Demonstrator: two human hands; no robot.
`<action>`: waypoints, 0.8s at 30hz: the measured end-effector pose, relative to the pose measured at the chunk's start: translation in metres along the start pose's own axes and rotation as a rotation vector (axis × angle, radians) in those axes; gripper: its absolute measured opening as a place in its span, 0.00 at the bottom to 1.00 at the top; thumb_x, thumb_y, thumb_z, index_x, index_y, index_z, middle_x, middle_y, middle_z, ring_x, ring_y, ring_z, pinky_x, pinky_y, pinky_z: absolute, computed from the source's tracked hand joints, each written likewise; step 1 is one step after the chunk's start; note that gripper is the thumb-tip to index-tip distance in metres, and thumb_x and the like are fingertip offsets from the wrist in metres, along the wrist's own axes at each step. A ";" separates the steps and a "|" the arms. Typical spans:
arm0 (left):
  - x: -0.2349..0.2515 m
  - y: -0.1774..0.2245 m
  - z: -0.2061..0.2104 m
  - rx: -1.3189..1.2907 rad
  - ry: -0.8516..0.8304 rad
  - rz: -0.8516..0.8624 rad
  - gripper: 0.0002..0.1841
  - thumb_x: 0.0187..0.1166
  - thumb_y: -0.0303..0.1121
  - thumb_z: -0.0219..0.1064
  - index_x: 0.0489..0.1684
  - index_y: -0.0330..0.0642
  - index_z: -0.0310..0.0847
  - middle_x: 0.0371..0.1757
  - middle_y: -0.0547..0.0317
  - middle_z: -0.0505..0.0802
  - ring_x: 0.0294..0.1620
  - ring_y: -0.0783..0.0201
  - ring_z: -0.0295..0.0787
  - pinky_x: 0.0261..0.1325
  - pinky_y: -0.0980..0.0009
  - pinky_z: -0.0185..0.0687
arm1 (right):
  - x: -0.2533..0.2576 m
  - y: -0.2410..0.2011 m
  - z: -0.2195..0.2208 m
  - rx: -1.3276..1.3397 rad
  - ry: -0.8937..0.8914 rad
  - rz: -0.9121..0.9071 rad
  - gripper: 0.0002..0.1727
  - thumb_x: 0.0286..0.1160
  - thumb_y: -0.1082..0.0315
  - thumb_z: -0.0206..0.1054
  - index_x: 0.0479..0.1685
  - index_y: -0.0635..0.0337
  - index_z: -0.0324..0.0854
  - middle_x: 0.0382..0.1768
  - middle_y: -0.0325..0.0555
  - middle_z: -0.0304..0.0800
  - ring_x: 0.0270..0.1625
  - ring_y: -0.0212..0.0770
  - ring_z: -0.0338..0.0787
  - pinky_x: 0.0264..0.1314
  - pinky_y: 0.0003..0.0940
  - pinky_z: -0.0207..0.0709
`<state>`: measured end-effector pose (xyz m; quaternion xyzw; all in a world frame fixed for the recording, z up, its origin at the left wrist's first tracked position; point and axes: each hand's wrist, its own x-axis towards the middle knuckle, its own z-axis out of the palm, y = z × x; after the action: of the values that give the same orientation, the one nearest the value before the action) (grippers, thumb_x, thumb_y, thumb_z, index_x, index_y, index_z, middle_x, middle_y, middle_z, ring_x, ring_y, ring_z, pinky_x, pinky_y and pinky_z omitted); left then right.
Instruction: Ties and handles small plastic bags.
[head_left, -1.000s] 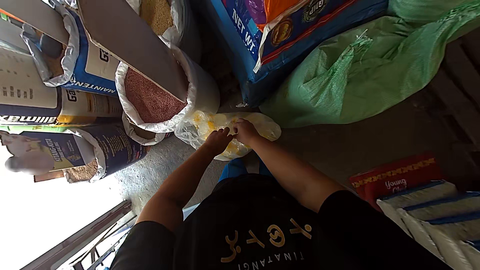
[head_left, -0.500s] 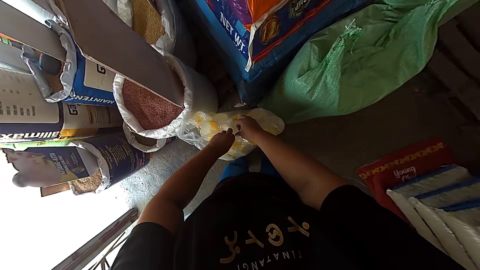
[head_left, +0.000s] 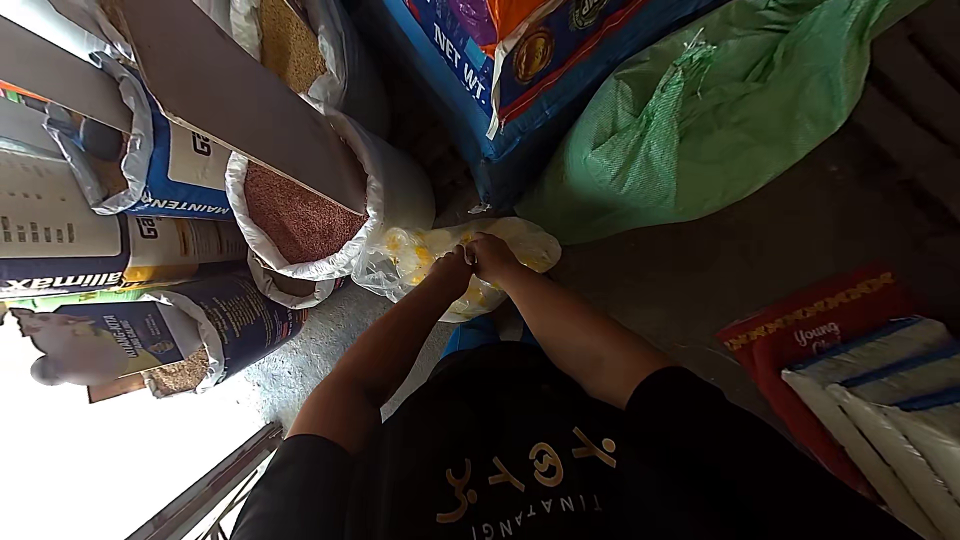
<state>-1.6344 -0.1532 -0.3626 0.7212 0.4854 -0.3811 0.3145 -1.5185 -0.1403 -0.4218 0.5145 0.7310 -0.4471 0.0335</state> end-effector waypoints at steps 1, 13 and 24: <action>0.001 -0.005 0.000 0.011 -0.008 0.031 0.19 0.81 0.21 0.61 0.68 0.42 0.86 0.81 0.31 0.69 0.69 0.32 0.80 0.62 0.39 0.85 | 0.000 -0.002 0.000 -0.003 -0.007 0.007 0.10 0.60 0.76 0.76 0.41 0.67 0.89 0.56 0.60 0.86 0.62 0.60 0.86 0.66 0.61 0.80; -0.010 -0.047 0.009 -0.439 0.370 0.400 0.18 0.82 0.19 0.54 0.57 0.37 0.90 0.66 0.47 0.91 0.72 0.51 0.86 0.78 0.49 0.77 | 0.006 0.026 -0.019 0.032 -0.069 -0.001 0.17 0.69 0.65 0.80 0.49 0.68 0.88 0.62 0.64 0.85 0.68 0.63 0.83 0.73 0.63 0.74; -0.004 0.005 0.006 -0.025 0.145 0.113 0.17 0.86 0.21 0.53 0.64 0.36 0.84 0.67 0.40 0.86 0.67 0.38 0.85 0.63 0.41 0.83 | 0.010 0.018 -0.019 -0.172 -0.067 -0.045 0.22 0.61 0.65 0.83 0.54 0.62 0.86 0.66 0.59 0.81 0.72 0.61 0.80 0.73 0.60 0.74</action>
<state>-1.6317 -0.1615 -0.3616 0.7693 0.4699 -0.3037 0.3085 -1.5013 -0.1188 -0.4269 0.4781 0.7763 -0.4003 0.0919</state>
